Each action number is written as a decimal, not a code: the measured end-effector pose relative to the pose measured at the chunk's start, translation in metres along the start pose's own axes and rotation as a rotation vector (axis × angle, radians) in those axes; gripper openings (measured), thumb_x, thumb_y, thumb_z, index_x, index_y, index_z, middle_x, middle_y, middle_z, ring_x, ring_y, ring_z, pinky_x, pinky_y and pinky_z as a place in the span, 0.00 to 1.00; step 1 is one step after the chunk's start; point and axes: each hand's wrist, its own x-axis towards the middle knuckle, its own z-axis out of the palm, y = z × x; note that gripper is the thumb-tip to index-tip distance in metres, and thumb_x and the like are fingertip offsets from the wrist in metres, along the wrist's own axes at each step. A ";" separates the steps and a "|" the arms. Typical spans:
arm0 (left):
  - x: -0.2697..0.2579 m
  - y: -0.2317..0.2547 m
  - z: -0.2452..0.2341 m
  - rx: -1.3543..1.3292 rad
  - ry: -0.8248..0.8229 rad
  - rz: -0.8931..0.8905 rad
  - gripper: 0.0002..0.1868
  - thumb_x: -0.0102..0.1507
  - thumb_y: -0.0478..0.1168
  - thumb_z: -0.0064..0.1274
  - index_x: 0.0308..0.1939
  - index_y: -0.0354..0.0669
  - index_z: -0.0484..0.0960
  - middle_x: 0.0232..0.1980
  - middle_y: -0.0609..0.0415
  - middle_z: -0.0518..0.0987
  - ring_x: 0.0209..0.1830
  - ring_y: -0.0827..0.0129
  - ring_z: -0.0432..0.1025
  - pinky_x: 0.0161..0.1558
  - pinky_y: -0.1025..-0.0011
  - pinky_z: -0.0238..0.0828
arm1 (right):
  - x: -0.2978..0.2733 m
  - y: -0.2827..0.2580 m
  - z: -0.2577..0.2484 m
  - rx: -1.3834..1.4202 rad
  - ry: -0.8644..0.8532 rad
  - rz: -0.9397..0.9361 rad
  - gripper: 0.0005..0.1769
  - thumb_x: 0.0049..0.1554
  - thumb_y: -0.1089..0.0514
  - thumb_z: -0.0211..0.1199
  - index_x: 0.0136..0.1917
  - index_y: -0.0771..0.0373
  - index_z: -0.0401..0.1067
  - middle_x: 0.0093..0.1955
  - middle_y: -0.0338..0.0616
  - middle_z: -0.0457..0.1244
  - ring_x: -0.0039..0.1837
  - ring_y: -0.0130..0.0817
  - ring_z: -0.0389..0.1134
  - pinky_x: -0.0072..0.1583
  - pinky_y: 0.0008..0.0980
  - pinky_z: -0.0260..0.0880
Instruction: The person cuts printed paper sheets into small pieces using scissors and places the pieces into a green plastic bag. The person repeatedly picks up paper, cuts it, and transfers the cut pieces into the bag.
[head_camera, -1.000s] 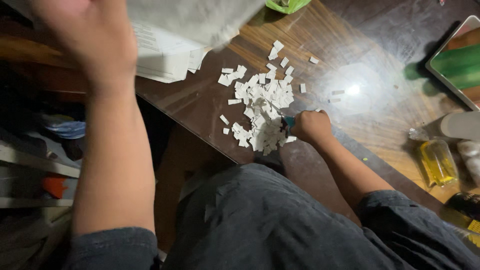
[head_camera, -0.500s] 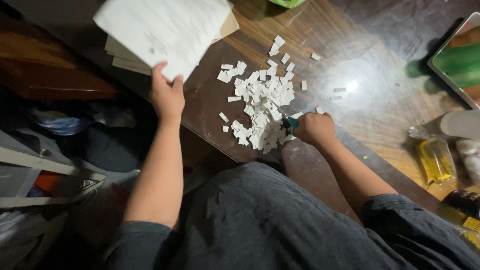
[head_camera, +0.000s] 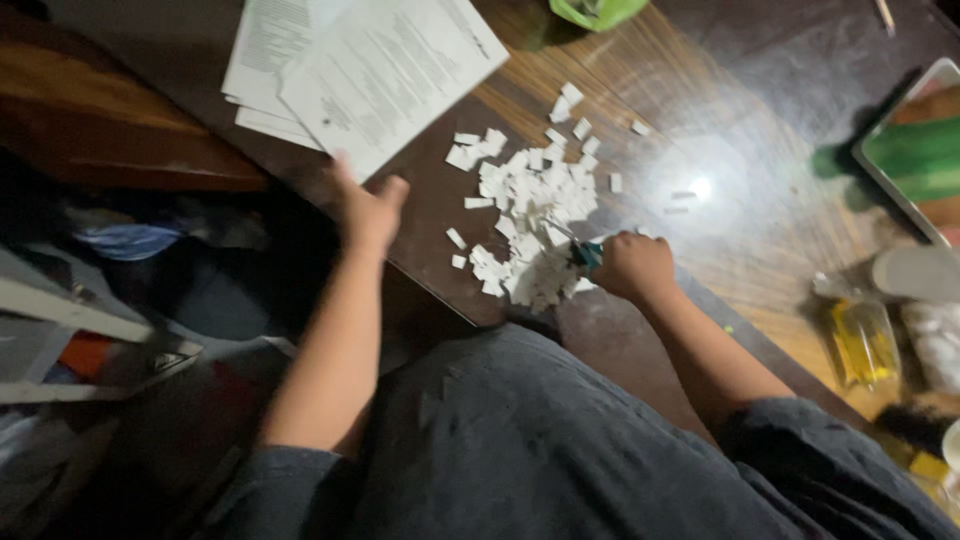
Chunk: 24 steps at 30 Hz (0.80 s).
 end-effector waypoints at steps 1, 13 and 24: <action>-0.010 0.001 0.003 -0.085 -0.106 -0.038 0.49 0.59 0.38 0.68 0.75 0.34 0.52 0.77 0.32 0.58 0.77 0.47 0.55 0.73 0.56 0.51 | 0.002 -0.003 -0.009 -0.003 -0.032 0.010 0.33 0.48 0.26 0.67 0.40 0.60 0.79 0.45 0.49 0.70 0.47 0.47 0.73 0.53 0.49 0.70; -0.069 0.056 -0.008 -0.462 -0.758 0.208 0.32 0.64 0.42 0.63 0.72 0.51 0.71 0.67 0.45 0.76 0.50 0.67 0.82 0.47 0.72 0.81 | -0.026 -0.092 -0.106 -0.104 0.047 -0.281 0.29 0.47 0.26 0.68 0.36 0.54 0.80 0.37 0.41 0.69 0.41 0.43 0.73 0.47 0.43 0.73; -0.054 0.045 -0.038 -0.587 -0.730 0.083 0.18 0.65 0.43 0.62 0.54 0.36 0.81 0.44 0.48 0.85 0.39 0.72 0.79 0.38 0.75 0.75 | -0.021 -0.135 -0.135 -0.057 0.183 -0.409 0.24 0.44 0.31 0.70 0.33 0.54 0.78 0.37 0.39 0.69 0.43 0.43 0.72 0.49 0.44 0.68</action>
